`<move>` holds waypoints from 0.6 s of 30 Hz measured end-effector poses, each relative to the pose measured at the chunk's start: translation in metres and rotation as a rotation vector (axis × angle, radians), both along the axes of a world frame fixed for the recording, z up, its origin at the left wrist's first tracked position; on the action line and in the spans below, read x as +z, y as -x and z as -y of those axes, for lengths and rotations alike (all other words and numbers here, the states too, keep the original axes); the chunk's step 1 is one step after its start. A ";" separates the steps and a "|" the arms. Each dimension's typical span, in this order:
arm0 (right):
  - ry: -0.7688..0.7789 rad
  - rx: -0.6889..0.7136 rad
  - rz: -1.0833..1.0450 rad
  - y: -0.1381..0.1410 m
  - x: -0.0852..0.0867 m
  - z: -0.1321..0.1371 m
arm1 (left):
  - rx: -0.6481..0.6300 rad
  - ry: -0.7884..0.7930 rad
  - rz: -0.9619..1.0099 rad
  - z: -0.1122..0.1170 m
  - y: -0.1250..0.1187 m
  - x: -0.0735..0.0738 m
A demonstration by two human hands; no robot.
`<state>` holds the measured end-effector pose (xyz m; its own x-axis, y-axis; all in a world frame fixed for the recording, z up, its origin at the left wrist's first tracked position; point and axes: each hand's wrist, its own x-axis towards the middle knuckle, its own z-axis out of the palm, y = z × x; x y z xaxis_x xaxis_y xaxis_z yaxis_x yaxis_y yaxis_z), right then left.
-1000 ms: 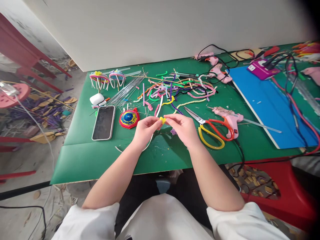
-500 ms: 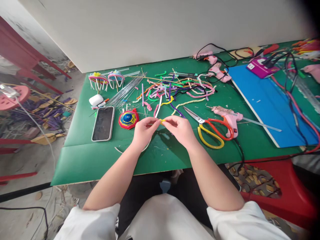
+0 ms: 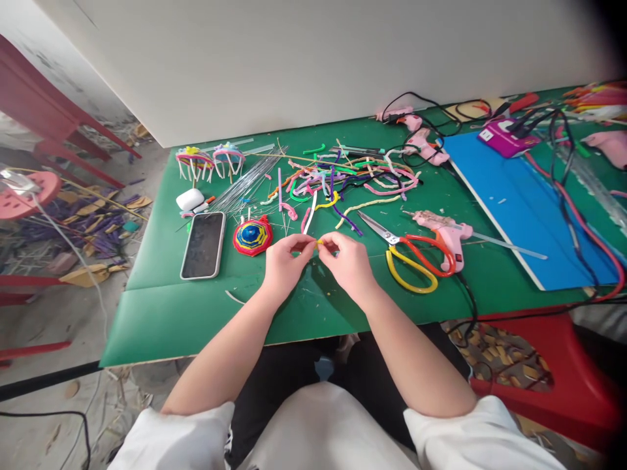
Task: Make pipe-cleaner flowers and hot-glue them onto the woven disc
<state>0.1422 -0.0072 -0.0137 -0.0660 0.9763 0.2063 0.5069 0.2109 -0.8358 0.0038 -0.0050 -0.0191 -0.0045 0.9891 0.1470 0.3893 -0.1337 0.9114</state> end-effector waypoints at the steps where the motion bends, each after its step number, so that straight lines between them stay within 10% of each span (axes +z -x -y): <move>1: -0.032 -0.024 0.035 0.002 -0.002 0.001 | 0.012 -0.023 -0.022 0.001 -0.001 -0.001; 12: -0.034 -0.048 -0.032 0.000 -0.006 -0.004 | 0.027 -0.009 0.039 -0.002 -0.003 -0.008; 18: 0.197 -0.028 -0.283 -0.001 -0.007 -0.005 | 0.019 -0.323 -0.245 0.002 -0.006 -0.006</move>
<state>0.1430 -0.0025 -0.0209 -0.0057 0.9998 0.0200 0.2524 0.0208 -0.9674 0.0096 -0.0068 -0.0252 0.0518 0.8917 0.4496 0.5945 -0.3892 0.7036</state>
